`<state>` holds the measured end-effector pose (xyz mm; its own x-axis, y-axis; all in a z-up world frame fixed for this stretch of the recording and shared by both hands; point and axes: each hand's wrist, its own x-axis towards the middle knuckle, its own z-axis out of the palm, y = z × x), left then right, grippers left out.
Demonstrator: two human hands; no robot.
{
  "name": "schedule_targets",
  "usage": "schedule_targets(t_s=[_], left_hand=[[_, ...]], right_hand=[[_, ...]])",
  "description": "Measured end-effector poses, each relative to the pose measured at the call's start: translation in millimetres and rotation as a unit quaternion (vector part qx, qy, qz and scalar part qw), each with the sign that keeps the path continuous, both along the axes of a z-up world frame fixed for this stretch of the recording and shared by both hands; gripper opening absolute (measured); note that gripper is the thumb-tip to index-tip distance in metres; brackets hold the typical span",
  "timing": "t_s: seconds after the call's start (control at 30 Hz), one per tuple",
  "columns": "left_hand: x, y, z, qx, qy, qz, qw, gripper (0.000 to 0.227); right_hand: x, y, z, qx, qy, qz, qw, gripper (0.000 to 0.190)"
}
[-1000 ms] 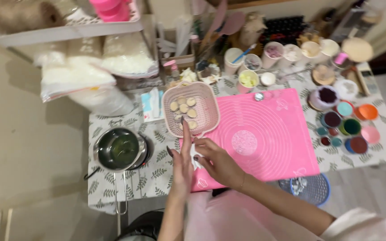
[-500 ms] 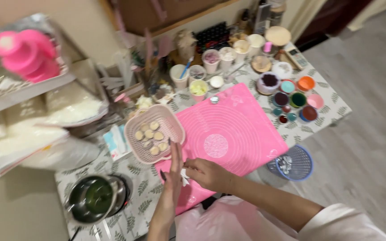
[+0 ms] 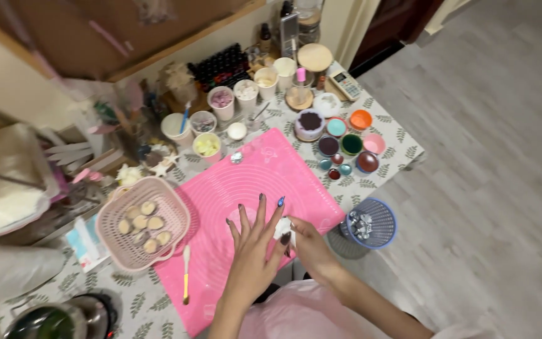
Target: Preparing decorative elements and pouring scented wax into containers.
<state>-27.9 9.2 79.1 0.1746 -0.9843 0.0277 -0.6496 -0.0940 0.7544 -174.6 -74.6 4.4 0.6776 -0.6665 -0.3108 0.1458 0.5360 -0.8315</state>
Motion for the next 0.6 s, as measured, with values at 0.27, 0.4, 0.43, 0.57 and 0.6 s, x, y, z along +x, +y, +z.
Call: schedule_targets(t_s=[0.27, 0.4, 0.43, 0.57, 0.6], left_hand=[[-43.8, -25.7, -27.0, -0.019, 0.032, 0.063, 0.997, 0.034], [-52.8, -38.8, -39.7, -0.026, 0.11, 0.147, 0.983, 0.023], [-56.3, -41.1, -47.2, -0.025, 0.109, 0.146, 0.983, 0.023], [-66.2, -48.3, -59.9, -0.015, 0.147, 0.172, 0.974, 0.025], [-68.5, -49.7, -58.8, -0.017, 0.152, 0.162, 0.975, 0.026]], right_hand=[[-48.3, -21.0, 13.7, 0.12, -0.015, 0.052, 0.991, 0.024], [-58.9, -29.3, 0.7, 0.141, -0.078, 0.09, 0.983, 0.026], [-60.1, -28.4, -0.7, 0.142, -0.078, 0.088, 0.983, 0.026], [-61.9, -29.2, -0.5, 0.123, -0.054, 0.07, 0.988, 0.027], [-62.6, -30.4, 1.1, 0.114, -0.041, 0.051, 0.991, 0.027]])
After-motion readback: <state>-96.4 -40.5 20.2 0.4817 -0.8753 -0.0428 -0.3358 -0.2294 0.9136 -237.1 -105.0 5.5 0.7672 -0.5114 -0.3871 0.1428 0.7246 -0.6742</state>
